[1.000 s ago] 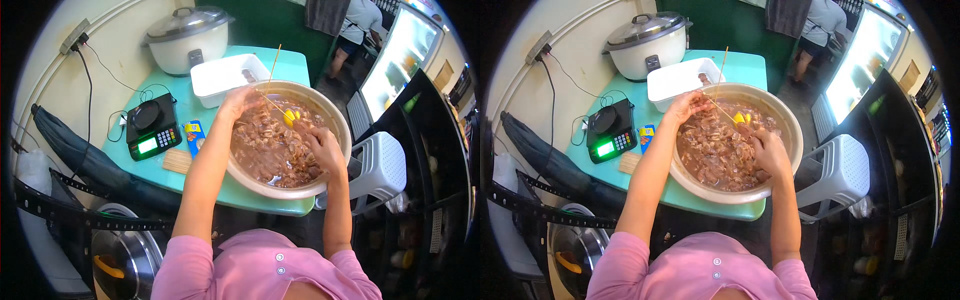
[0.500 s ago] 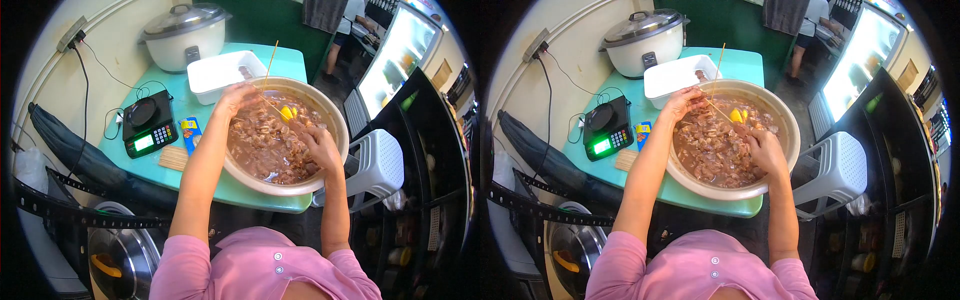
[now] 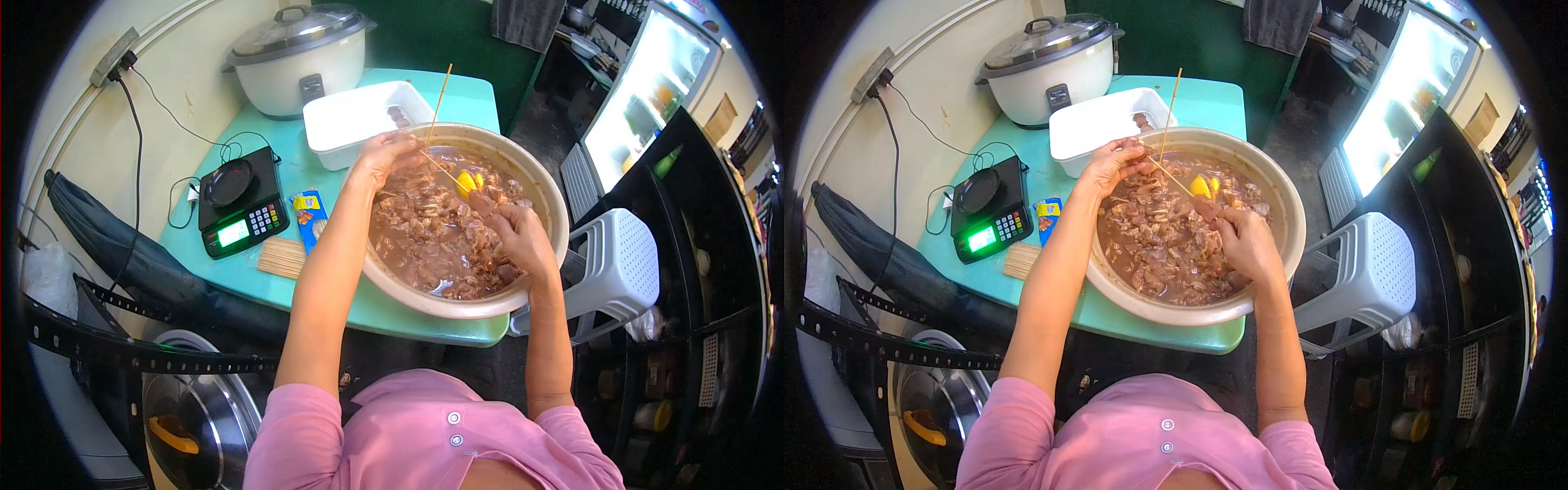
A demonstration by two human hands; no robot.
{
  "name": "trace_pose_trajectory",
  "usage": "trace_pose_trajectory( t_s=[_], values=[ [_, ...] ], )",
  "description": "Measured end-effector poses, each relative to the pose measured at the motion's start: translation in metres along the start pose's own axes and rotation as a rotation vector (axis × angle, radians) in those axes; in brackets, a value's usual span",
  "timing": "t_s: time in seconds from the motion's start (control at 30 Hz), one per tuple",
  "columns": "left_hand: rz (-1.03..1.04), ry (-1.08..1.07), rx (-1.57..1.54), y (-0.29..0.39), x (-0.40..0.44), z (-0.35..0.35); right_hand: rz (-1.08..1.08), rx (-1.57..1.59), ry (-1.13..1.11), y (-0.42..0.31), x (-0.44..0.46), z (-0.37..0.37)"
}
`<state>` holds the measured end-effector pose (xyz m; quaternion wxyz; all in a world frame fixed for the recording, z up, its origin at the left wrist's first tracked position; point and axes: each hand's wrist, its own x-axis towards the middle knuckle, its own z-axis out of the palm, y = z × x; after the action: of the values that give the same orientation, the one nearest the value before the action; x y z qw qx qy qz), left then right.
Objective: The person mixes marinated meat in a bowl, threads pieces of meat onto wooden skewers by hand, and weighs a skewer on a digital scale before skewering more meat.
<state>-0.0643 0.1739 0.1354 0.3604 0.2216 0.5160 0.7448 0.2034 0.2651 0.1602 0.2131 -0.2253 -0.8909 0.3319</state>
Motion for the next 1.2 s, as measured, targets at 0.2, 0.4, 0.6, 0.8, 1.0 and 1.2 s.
trace_pose_trajectory(
  t_s=[0.2,0.4,0.6,0.8,1.0,1.2],
  values=[
    [-0.005,0.051,-0.019,0.0006,-0.0002,0.0003,-0.011,0.065,0.005,0.0001,-0.0004,0.0015],
    [0.032,0.065,-0.03,0.0002,0.0003,0.0011,-0.013,0.05,0.007,-0.0002,-0.0003,0.0006],
    [0.026,0.057,-0.026,-0.0023,0.0029,-0.0009,-0.004,0.055,-0.007,-0.0026,-0.001,-0.0006],
    [0.034,0.015,-0.025,-0.0028,0.0018,0.0011,-0.021,0.047,0.003,-0.0034,-0.0005,-0.0005],
    [0.027,0.026,-0.047,-0.0035,0.0029,-0.0011,-0.02,0.075,0.005,-0.0012,-0.0005,0.0005],
    [0.03,0.066,-0.042,-0.0043,0.0046,-0.0024,-0.038,0.056,-0.002,0.0008,0.0005,0.0001]
  ],
)
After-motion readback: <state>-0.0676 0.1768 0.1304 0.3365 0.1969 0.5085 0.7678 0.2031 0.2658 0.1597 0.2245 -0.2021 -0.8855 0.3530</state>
